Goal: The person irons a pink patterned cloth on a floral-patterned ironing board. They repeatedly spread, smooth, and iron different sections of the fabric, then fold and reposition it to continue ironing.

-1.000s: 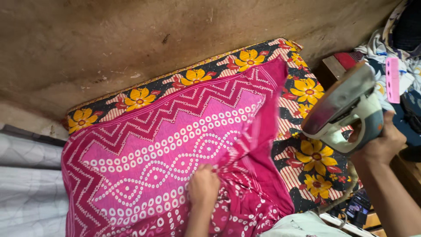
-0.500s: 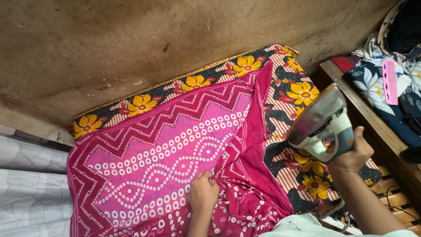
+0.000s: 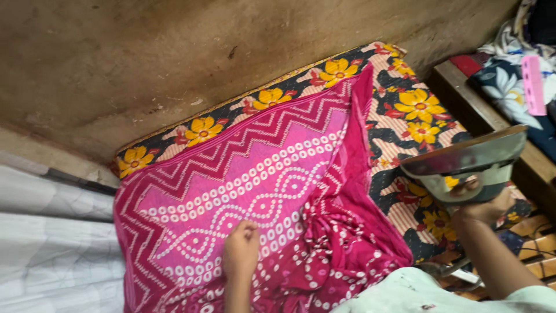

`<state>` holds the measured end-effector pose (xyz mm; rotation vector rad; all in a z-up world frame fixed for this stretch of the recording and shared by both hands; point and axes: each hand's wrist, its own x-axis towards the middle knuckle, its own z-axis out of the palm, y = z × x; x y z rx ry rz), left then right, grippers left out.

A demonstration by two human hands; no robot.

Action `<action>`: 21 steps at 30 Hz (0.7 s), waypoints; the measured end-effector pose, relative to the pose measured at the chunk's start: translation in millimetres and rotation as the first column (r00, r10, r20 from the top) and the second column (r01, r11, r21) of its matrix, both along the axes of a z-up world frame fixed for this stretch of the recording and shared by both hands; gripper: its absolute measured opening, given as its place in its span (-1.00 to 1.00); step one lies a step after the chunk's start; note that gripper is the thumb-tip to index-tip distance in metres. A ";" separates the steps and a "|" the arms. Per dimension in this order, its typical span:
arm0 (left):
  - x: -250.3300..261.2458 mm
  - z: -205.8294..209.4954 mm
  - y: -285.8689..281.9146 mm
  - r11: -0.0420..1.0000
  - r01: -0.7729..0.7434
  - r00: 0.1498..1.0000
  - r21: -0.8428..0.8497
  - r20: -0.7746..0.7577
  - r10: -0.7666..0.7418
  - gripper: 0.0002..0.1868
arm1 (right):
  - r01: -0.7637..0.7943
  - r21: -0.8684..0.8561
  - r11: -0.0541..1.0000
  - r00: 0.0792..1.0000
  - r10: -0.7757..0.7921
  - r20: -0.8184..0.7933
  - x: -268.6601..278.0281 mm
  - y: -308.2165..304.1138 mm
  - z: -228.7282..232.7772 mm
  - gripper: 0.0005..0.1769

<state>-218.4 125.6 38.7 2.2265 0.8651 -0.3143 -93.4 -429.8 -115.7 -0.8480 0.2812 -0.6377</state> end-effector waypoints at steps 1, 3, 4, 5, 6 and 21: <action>-10.2 -1.9 13.4 0.992 0.078 0.997 0.097 -0.002 -0.078 -0.80 | -0.003 0.001 1.000 0.999 0.003 0.034 4.1 -3.8 -3.5 -0.67; -29.6 -9.2 33.5 0.933 0.225 0.974 0.280 -0.026 -0.227 -0.82 | -0.042 0.026 0.999 0.992 0.039 0.118 8.5 -9.1 -3.4 -0.68; -39.4 -14.4 36.7 0.911 0.254 0.957 0.324 0.053 -0.286 -0.79 | -0.064 0.035 0.997 0.985 0.058 0.163 16.1 -7.7 -2.0 -0.68; -47.0 -19.5 38.2 0.885 0.285 0.927 0.369 0.129 -0.353 -0.76 | 0.048 0.000 0.999 0.987 -0.047 0.153 15.6 -6.9 -0.2 -0.70; -52.8 -24.1 39.2 0.855 0.309 0.886 0.417 0.200 -0.418 -0.72 | 0.158 -0.037 0.987 0.977 -0.151 0.153 15.8 -3.8 1.0 -0.71; -192.6 -86.1 89.8 0.702 -0.358 0.926 0.616 0.331 0.181 -0.17 | -0.007 -0.640 0.768 0.662 -0.476 -0.579 -53.2 147.7 7.3 -0.50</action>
